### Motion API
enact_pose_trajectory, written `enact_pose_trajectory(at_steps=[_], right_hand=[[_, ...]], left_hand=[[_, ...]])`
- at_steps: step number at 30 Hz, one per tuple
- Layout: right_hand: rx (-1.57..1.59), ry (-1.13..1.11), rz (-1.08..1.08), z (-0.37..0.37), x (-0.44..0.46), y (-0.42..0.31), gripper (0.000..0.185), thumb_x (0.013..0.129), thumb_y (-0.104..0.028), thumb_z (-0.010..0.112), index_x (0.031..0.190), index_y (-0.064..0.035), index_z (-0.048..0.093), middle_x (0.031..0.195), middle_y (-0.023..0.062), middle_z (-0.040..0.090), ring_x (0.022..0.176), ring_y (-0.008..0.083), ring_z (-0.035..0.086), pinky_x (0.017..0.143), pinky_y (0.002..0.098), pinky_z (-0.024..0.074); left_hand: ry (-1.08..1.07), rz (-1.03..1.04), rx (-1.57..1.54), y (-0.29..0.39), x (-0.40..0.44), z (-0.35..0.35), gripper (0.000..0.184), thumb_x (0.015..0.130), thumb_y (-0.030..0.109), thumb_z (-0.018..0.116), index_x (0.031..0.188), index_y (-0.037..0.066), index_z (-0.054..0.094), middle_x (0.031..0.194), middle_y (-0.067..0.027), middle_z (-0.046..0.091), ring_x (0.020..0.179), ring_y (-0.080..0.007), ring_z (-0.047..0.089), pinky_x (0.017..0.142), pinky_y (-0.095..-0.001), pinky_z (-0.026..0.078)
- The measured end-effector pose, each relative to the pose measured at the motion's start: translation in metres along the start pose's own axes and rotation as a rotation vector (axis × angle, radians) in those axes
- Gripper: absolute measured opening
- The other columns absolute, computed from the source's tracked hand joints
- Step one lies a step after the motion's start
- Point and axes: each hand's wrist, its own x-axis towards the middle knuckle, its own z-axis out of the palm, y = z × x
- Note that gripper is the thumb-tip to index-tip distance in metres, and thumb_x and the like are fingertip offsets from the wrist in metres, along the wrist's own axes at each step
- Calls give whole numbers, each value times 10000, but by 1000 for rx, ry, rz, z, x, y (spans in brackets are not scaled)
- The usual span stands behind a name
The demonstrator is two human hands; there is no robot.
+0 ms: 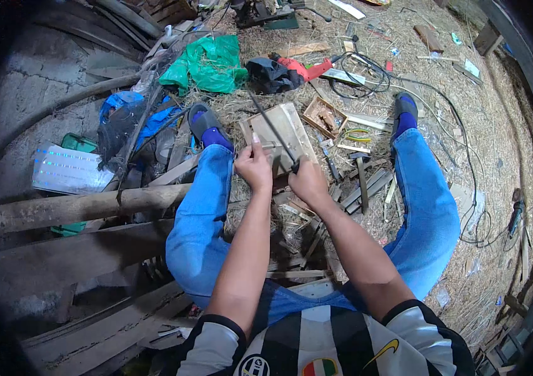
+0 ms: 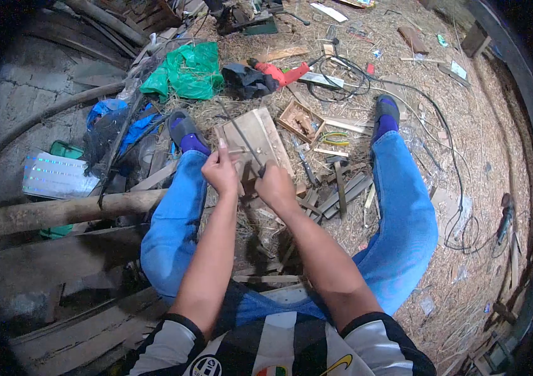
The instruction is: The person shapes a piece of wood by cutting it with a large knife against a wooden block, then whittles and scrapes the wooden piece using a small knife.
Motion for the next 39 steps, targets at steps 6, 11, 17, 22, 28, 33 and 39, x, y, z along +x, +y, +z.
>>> enact_pose_trajectory(at_steps=[6, 11, 17, 22, 28, 33, 39], right_hand=[[236, 247, -109, -20, -18, -30, 261, 776, -98, 606, 985, 58, 599, 867, 317, 659, 865, 475, 655, 815, 537, 514], [9, 13, -55, 30, 8, 26, 266, 758, -70, 581, 982, 73, 600, 880, 331, 653, 870, 488, 647, 819, 538, 512], [25, 28, -32, -18, -10, -14, 262, 755, -88, 608, 964, 71, 617, 889, 334, 651, 888, 489, 643, 825, 532, 512], [1, 71, 9, 12, -5, 5, 281, 753, -113, 616, 981, 50, 613, 847, 320, 654, 860, 485, 649, 798, 540, 516], [-36, -22, 18, 10, -2, 15, 253, 759, -76, 596, 972, 55, 631, 898, 318, 662, 882, 471, 657, 829, 528, 524], [74, 100, -55, -18, -9, -16, 259, 769, -103, 618, 982, 43, 602, 856, 314, 662, 857, 481, 654, 803, 536, 527], [-93, -26, 46, 33, 5, 26, 301, 781, -97, 597, 1053, 29, 620, 922, 295, 674, 916, 457, 660, 842, 523, 530]], left_hand=[[16, 82, 181, 8, 1, 2, 400, 950, 281, 646, 747, -60, 689, 622, -77, 672, 544, -127, 614, 524, -283, 459], [-2, -19, 65, 28, -3, 3, 406, 953, 282, 645, 737, -59, 687, 631, -82, 678, 552, -126, 619, 524, -285, 459], [23, 49, 57, -6, 1, 9, 390, 956, 283, 643, 761, -50, 698, 624, -83, 672, 520, -130, 617, 502, -275, 455], [16, 119, 201, -5, 3, 5, 391, 957, 284, 639, 755, -46, 690, 603, -79, 662, 532, -130, 630, 497, -277, 451], [20, 113, 164, 2, 0, 3, 380, 958, 272, 631, 755, -43, 693, 605, -79, 668, 531, -127, 625, 514, -283, 464], [-6, 18, 142, 18, -4, 4, 382, 950, 260, 635, 715, -38, 675, 598, -80, 661, 538, -133, 627, 517, -282, 460], [7, 122, 68, 3, 0, 9, 363, 946, 241, 645, 734, -54, 665, 596, -86, 658, 552, -141, 635, 541, -297, 475]])
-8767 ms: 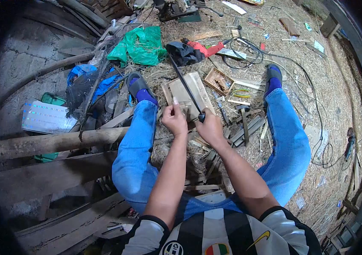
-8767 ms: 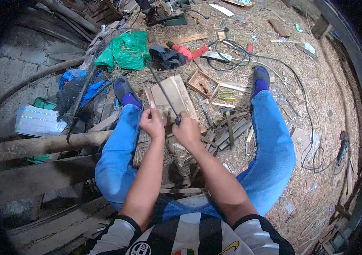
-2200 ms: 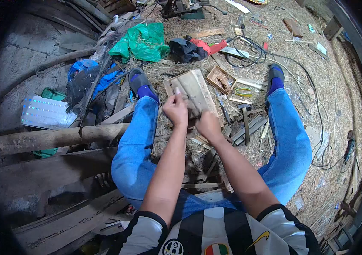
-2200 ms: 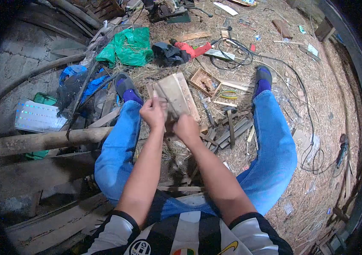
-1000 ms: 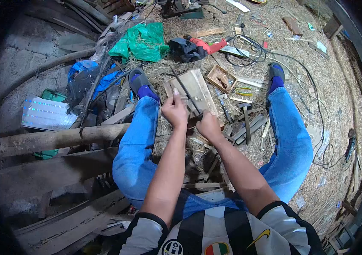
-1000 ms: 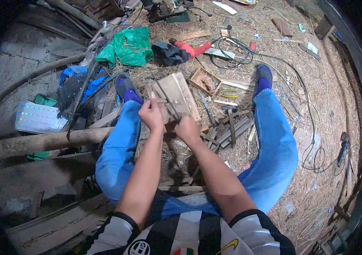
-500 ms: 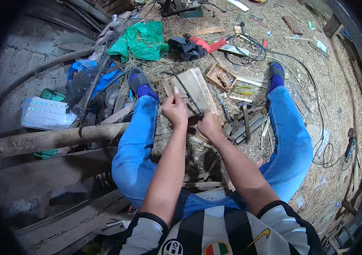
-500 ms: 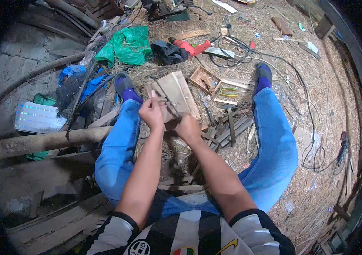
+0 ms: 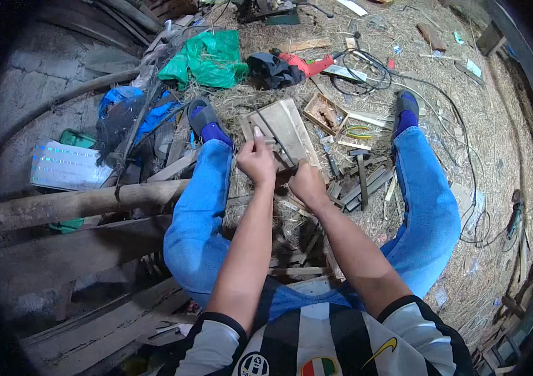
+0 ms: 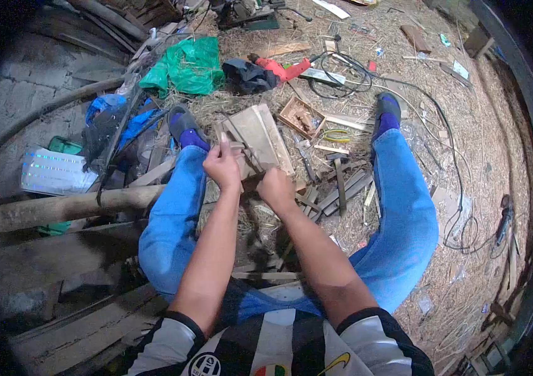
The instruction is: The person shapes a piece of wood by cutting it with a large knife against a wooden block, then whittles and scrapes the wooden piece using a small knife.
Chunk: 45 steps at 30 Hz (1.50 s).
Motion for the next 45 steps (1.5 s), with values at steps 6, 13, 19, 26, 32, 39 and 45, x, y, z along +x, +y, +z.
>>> enact_pose_trajectory(at_steps=[6, 13, 19, 26, 32, 39, 45], right_hand=[[14, 6, -30, -22, -7, -12, 266, 782, -100, 602, 1014, 29, 603, 883, 290, 674, 896, 466, 660, 821, 526, 534], [229, 206, -108, -57, -24, -48, 217, 780, -93, 608, 957, 27, 579, 852, 306, 662, 845, 487, 653, 789, 541, 529], [8, 0, 41, -11, -4, -4, 270, 747, -123, 624, 963, 39, 619, 912, 309, 664, 883, 466, 656, 817, 557, 511], [291, -58, -39, -12, 21, 18, 283, 712, -97, 614, 930, 76, 663, 882, 322, 657, 896, 461, 654, 835, 484, 518], [362, 272, -92, -58, -25, -42, 261, 737, -95, 644, 960, 41, 630, 872, 312, 660, 893, 444, 663, 799, 490, 529], [75, -14, 22, -5, -1, 18, 294, 731, -104, 609, 968, 65, 650, 940, 321, 661, 938, 447, 657, 857, 497, 516], [311, 19, -39, -11, 0, 20, 305, 723, -117, 637, 988, 35, 655, 858, 319, 651, 883, 462, 653, 819, 499, 511]], left_hand=[[-2, -165, -20, 19, -3, -7, 381, 957, 263, 636, 762, -61, 682, 621, -100, 680, 532, -144, 635, 517, -285, 466], [21, 10, 162, -2, 1, 1, 372, 954, 263, 641, 757, -49, 688, 601, -80, 664, 517, -131, 621, 501, -286, 473], [-5, -50, 55, 5, 1, 5, 398, 953, 281, 639, 728, -47, 670, 602, -85, 662, 520, -137, 625, 504, -277, 472], [-4, -142, -31, 13, -1, 11, 425, 944, 309, 648, 706, -42, 670, 569, -81, 643, 487, -134, 602, 482, -285, 449], [-40, -118, 121, 30, -2, 2, 417, 950, 308, 646, 784, -73, 678, 611, -111, 662, 562, -145, 650, 510, -284, 512], [-47, -126, 49, 19, -2, -1, 370, 957, 248, 641, 785, -78, 668, 622, -92, 654, 553, -143, 644, 501, -276, 497], [24, -219, -84, 0, 4, -6, 339, 967, 226, 630, 773, -50, 663, 631, -97, 656, 534, -136, 631, 471, -264, 477]])
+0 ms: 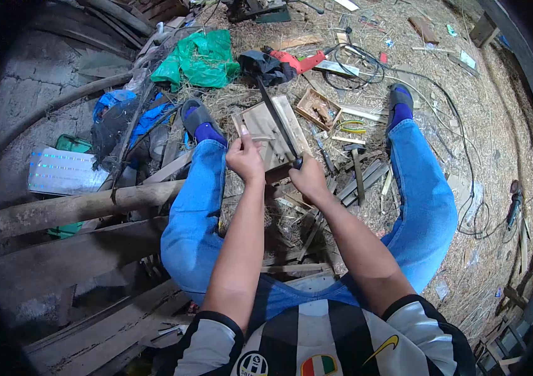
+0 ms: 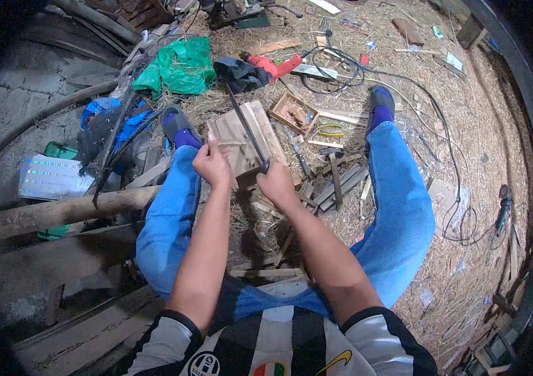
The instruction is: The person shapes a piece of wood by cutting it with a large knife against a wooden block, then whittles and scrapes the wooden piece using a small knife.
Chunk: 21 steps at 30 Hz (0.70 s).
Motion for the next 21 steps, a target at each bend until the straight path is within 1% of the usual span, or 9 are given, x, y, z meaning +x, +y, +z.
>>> enact_pose_trajectory(at_steps=[3, 4, 6, 12, 14, 17, 18, 20, 21], right_hand=[[-46, 197, -76, -7, -19, -35, 203, 746, -124, 649, 876, 31, 669, 832, 304, 657, 835, 448, 668, 782, 507, 529], [-46, 195, -76, -2, -17, -29, 203, 746, -124, 649, 876, 31, 669, 832, 304, 657, 835, 448, 668, 782, 507, 529], [-341, 12, -15, 13, -14, -11, 226, 751, -109, 632, 915, 43, 667, 856, 307, 664, 854, 447, 669, 795, 522, 532], [-240, -27, -34, -7, -11, -20, 257, 759, -90, 616, 966, 58, 642, 886, 328, 657, 881, 476, 654, 813, 531, 525], [-210, -25, -57, -11, -12, -21, 267, 762, -90, 616, 985, 56, 628, 879, 327, 656, 877, 482, 650, 809, 535, 522], [-83, 125, -91, -18, -19, -50, 271, 773, -120, 633, 984, 43, 581, 831, 322, 650, 835, 487, 645, 785, 546, 518], [-82, 121, -91, -15, -19, -51, 271, 773, -120, 633, 984, 43, 581, 831, 322, 650, 835, 487, 645, 785, 546, 518], [-68, 214, -86, -9, -23, -50, 277, 772, -123, 641, 983, 47, 586, 828, 321, 651, 826, 479, 652, 777, 541, 525], [-197, 97, -30, 10, -11, -18, 300, 766, -125, 654, 999, 53, 594, 849, 319, 658, 843, 465, 662, 776, 535, 533]], left_hand=[[-4, -68, -49, 13, -7, 0, 361, 968, 239, 627, 749, -46, 654, 627, -90, 659, 537, -131, 627, 483, -271, 469], [-3, -69, -49, 14, -8, 2, 361, 968, 239, 627, 749, -46, 654, 627, -90, 659, 537, -131, 627, 483, -271, 469], [13, 114, 1, 15, -13, 5, 373, 952, 267, 642, 736, -31, 702, 567, -55, 634, 470, -116, 561, 475, -279, 438], [29, 167, 93, 16, -10, 12, 349, 938, 248, 656, 719, -19, 707, 583, -63, 645, 486, -118, 563, 501, -286, 443], [8, 13, -42, 27, -16, 13, 362, 933, 266, 659, 715, -19, 705, 590, -74, 653, 502, -127, 570, 523, -307, 452], [29, 131, 136, 1, -5, 13, 377, 935, 268, 651, 703, -27, 685, 596, -88, 660, 502, -135, 590, 531, -316, 462], [46, 195, 224, 0, -2, 13, 378, 935, 266, 650, 703, -30, 680, 595, -92, 661, 498, -137, 597, 532, -315, 464], [51, 182, 229, -3, 0, 12, 371, 927, 266, 661, 711, -35, 680, 586, -98, 659, 493, -132, 606, 516, -296, 456], [34, 129, 135, 3, -4, 12, 372, 926, 268, 663, 711, -35, 680, 576, -93, 653, 491, -132, 605, 507, -296, 451]])
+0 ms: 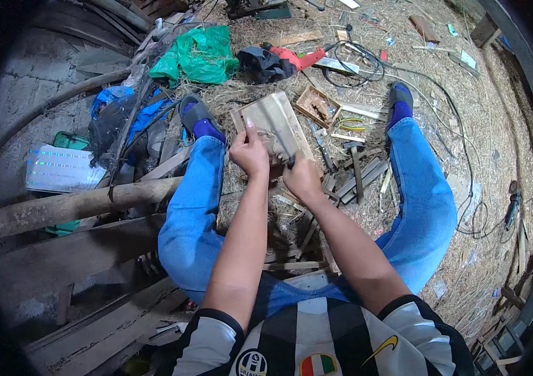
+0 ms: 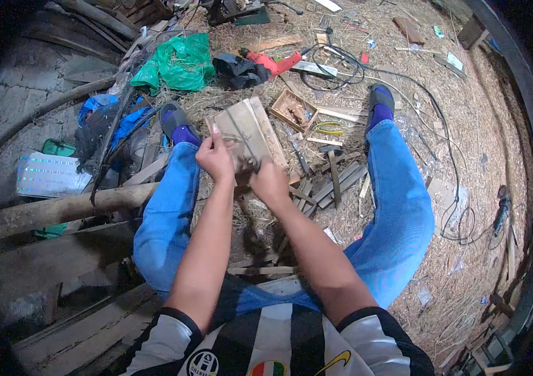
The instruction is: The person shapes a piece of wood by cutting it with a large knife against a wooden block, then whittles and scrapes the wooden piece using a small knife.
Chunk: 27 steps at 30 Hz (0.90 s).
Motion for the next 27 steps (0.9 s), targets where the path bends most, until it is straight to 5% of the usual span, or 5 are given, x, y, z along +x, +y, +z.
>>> enact_pose_trajectory(at_steps=[15, 22, 24, 27], right_hand=[[86, -122, 10, -21, -20, 23, 320, 701, -99, 610, 970, 70, 651, 852, 313, 654, 877, 447, 658, 807, 494, 521], [153, -66, 22, -9, -29, 38, 283, 711, -78, 610, 938, 85, 654, 827, 308, 653, 829, 458, 650, 785, 498, 518], [107, -140, 29, -12, -28, 40, 398, 761, -147, 660, 1105, 50, 628, 920, 324, 658, 928, 458, 648, 849, 506, 517], [70, -126, 27, -10, -28, 43, 370, 767, -141, 649, 1080, 55, 632, 921, 331, 653, 920, 463, 646, 842, 511, 514]], left_hand=[[-101, -26, -125, 12, -26, -7, 352, 942, 230, 648, 710, -34, 671, 561, -75, 643, 483, -131, 613, 482, -278, 444], [-171, -86, -153, 18, -21, -16, 347, 985, 241, 593, 835, -60, 680, 631, -88, 659, 546, -149, 659, 483, -262, 507], [-266, -208, -227, 22, -18, -18, 395, 1013, 282, 541, 891, -62, 691, 658, -90, 663, 573, -155, 674, 502, -261, 532], [-360, -225, -241, 23, -16, -22, 434, 1028, 315, 503, 939, -63, 696, 703, -100, 676, 596, -160, 684, 527, -266, 556]])
